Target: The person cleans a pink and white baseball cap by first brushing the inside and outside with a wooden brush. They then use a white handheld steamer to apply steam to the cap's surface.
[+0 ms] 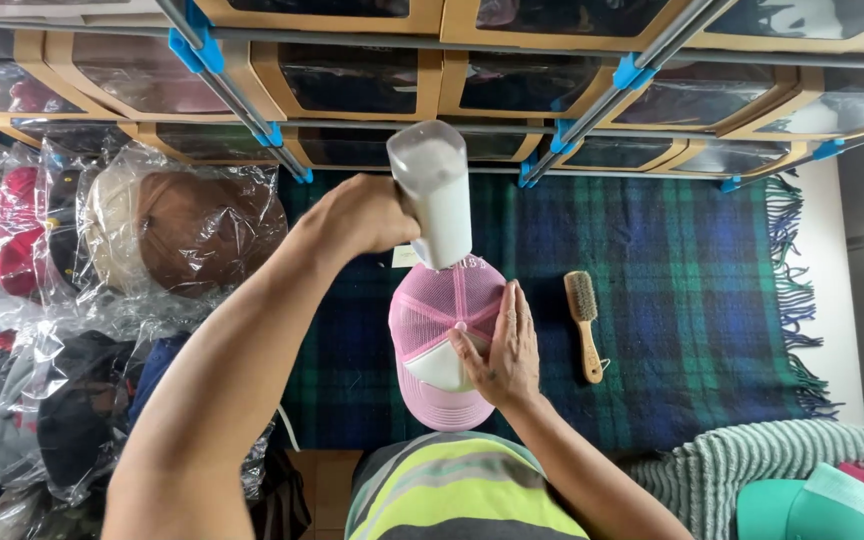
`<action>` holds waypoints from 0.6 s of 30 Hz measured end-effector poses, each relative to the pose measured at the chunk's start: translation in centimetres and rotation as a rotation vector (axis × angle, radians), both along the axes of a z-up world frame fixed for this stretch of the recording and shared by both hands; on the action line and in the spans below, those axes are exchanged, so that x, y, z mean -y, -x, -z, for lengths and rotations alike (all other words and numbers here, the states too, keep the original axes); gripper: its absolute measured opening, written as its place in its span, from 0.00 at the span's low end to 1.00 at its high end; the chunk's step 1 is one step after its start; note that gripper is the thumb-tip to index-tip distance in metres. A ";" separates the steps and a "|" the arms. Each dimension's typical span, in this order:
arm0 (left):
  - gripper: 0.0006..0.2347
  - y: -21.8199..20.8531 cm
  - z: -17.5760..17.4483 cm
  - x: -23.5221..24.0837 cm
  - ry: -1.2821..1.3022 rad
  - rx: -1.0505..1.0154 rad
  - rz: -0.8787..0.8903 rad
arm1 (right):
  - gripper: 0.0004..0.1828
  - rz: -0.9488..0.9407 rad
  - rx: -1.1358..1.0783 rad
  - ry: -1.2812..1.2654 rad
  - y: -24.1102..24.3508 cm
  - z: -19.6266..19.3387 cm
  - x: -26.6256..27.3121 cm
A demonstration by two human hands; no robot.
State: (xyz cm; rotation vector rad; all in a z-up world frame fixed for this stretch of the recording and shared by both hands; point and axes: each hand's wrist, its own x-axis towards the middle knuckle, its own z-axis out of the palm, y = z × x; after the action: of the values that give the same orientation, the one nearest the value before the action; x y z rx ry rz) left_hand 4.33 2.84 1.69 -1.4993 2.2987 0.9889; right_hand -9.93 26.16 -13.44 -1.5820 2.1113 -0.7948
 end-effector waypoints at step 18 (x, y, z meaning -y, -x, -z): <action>0.26 0.1 3.1 3.3 -0.199 -0.085 -0.038 | 0.30 -0.243 -0.269 0.188 1.7 -0.7 2.8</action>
State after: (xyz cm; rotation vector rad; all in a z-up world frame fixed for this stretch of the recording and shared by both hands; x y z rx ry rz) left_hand 4.22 -0.46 -1.39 -1.4506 2.1593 1.2739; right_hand -11.65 23.40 -12.77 -2.1022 2.0092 -0.7495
